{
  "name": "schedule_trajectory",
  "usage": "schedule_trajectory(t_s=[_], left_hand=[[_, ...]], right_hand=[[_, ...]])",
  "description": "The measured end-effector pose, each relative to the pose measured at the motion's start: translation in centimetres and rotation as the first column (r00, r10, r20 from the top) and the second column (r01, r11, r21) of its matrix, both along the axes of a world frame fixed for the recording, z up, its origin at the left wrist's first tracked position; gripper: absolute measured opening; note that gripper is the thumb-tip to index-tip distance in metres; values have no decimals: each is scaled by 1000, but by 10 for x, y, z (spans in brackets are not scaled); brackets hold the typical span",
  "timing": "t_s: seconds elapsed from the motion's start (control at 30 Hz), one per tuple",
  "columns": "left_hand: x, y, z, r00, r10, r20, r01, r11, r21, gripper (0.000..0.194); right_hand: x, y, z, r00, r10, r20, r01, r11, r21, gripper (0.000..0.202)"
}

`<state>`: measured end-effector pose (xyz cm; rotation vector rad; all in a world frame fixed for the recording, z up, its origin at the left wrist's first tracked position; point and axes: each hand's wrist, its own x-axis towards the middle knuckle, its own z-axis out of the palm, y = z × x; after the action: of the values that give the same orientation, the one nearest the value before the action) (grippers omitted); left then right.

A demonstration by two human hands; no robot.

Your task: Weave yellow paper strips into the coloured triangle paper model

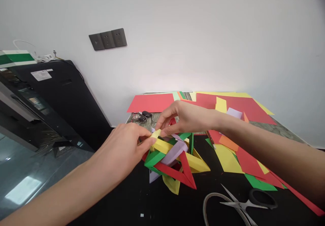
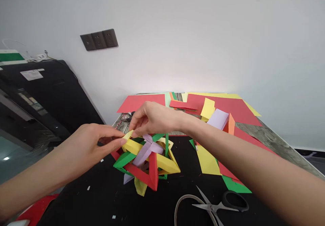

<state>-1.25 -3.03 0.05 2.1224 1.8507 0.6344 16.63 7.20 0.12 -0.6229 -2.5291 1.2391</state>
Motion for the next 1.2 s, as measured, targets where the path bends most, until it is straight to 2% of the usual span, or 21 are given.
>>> schedule_trajectory(t_s=[0.1, 0.2, 0.27, 0.33, 0.47, 0.57, 0.7, 0.87, 1.03, 1.2], left_hand=[[-1, 2, 0, 999, -32, 16, 32, 999, -1, 26], [0, -3, -5, 999, -46, 14, 45, 997, 63, 30], [1, -8, -10, 998, -57, 7, 55, 992, 111, 29], [3, -15, -15, 998, -61, -4, 61, 989, 134, 29], [10, -30, -25, 998, -42, -42, 50, 980, 191, 34], [14, -40, -31, 996, -50, -76, 68, 966, 251, 29], [14, -50, -35, 985, -91, -143, 129, 951, 281, 25], [13, -50, -33, 974, -150, -168, 190, 950, 250, 25], [16, -49, -31, 991, -33, -130, 72, 949, 307, 21], [24, -52, -32, 990, 4, -144, 49, 932, 358, 18]], right_hand=[[4, -4, -5, 999, -38, -7, 38, 999, 5, 11], [8, -13, -7, 997, -64, -34, 67, 993, 92, 10], [9, -20, -9, 996, -55, -70, 66, 985, 162, 11], [10, -25, -12, 993, -33, -110, 52, 983, 176, 11], [13, -33, -23, 975, -29, -221, 48, 996, 80, 10], [18, -37, -29, 967, -32, -252, 47, 997, 53, 12], [25, -42, -28, 964, -11, -267, 25, 998, 51, 12], [26, -44, -26, 961, -21, -277, 28, 999, 22, 12], [24, -46, -26, 951, -48, -306, 35, 998, -46, 10], [24, -41, -28, 933, -33, -359, -15, 991, -129, 12]])
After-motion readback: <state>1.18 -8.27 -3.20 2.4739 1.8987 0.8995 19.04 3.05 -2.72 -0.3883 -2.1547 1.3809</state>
